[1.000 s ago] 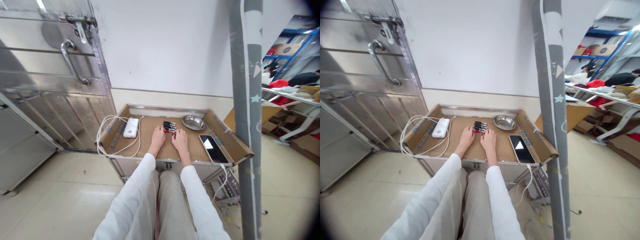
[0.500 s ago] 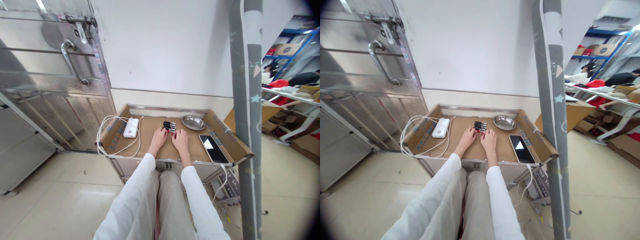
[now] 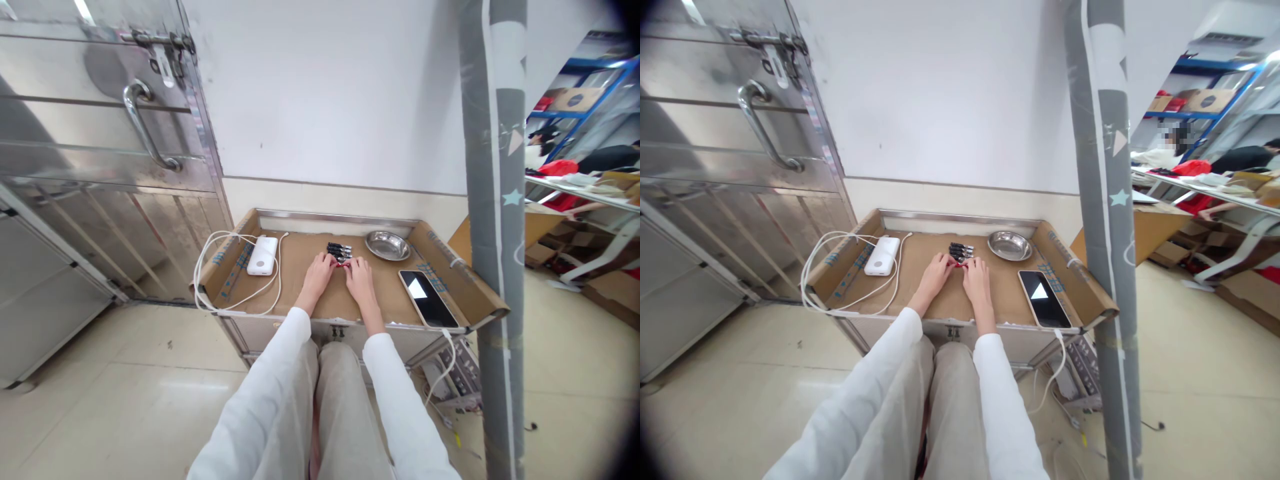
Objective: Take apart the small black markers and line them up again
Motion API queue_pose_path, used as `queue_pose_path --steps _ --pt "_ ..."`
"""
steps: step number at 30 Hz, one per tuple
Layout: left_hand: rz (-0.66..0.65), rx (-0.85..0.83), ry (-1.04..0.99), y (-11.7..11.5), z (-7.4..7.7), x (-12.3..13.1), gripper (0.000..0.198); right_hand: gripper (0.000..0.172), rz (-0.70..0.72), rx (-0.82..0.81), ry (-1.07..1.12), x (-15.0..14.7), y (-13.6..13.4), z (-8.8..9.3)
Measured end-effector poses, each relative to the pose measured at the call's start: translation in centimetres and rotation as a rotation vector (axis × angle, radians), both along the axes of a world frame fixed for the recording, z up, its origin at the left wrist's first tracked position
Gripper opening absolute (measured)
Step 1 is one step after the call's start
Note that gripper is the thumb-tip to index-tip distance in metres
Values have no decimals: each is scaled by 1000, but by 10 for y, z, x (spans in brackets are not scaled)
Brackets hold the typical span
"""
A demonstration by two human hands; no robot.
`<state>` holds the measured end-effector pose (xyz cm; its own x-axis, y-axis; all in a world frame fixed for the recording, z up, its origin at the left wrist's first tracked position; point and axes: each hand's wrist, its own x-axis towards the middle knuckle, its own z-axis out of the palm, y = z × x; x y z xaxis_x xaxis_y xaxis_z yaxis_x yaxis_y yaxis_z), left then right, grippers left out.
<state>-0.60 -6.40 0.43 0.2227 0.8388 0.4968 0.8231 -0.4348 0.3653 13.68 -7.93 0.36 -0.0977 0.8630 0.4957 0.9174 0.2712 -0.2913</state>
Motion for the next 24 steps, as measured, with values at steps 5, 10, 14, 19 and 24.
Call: queue_pose_path --steps 5,10,14,19,24 --pt "-67 -14 -2 -1 0 0 12 23 15 -16 26 1 -1 2" --pt "-46 -1 -12 0 -1 -1 14 22 -26 3 35 2 1 -1" --pt "-59 5 -14 0 -1 -1 15 22 -6 23 65 3 3 -3" --pt "-123 3 0 -1 0 0 14 23 99 39 116 5 6 -7" --pt "-167 -27 -74 0 0 -1 11 23 191 38 136 6 9 -11"
